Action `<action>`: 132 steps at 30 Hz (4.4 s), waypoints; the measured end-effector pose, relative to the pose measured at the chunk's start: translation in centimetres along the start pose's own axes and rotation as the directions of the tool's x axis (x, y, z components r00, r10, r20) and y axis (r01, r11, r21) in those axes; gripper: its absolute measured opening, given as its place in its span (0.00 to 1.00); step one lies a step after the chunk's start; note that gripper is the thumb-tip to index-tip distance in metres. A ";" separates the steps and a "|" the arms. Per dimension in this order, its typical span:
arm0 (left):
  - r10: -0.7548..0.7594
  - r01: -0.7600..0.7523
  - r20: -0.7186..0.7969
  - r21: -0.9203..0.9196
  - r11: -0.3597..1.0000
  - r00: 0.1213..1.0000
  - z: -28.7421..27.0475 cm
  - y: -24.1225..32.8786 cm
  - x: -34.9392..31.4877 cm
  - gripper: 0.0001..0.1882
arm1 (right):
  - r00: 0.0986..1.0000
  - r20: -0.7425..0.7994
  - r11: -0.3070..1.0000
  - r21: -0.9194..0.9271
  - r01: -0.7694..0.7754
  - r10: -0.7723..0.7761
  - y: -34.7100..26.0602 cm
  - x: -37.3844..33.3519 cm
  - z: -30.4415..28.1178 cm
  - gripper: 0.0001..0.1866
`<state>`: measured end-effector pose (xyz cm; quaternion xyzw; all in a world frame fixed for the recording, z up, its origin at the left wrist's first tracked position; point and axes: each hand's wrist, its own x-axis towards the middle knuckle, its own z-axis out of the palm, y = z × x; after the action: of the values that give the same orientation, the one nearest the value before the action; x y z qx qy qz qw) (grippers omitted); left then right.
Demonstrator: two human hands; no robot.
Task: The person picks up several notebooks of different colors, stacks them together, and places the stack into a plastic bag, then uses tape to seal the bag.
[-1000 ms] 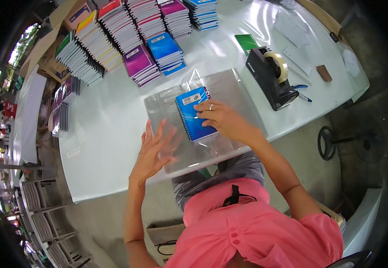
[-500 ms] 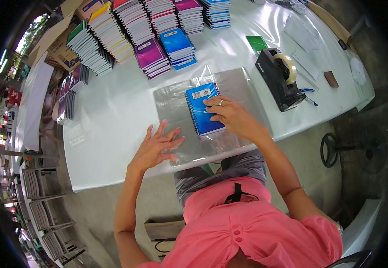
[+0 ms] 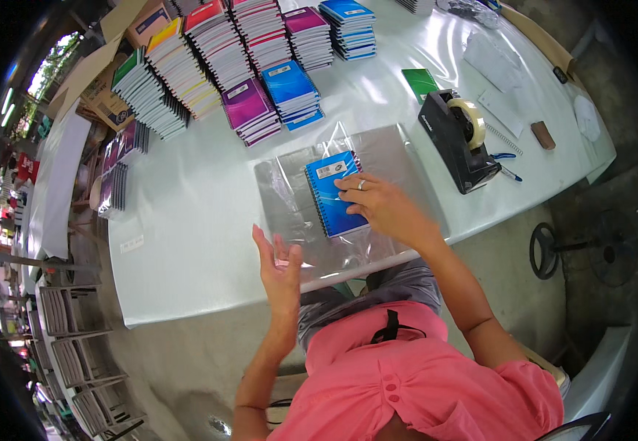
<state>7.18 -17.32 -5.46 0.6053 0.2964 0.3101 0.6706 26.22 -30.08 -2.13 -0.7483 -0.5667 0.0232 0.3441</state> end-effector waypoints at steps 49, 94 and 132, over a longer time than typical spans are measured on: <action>0.252 -0.990 0.967 0.076 -0.117 0.044 6.7 4.2 17.6 0.24 | 0.979 0.168 0.992 -0.043 0.121 -0.113 2.9 -0.7 -3.3 0.24; -0.381 -0.824 0.851 0.483 0.296 0.361 13.4 4.0 21.5 0.72 | 0.648 -0.427 0.629 -0.208 -0.749 0.630 11.4 -17.6 -15.9 0.12; 0.024 -0.112 0.447 0.172 0.979 0.894 2.4 -3.3 10.3 0.35 | 0.870 0.123 0.606 0.671 -0.427 0.478 2.3 0.0 0.9 0.41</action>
<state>15.73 -11.07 -8.77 0.7322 0.1433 0.1574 0.6470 27.73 -29.96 -4.08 -0.6884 -0.2979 0.2887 0.5950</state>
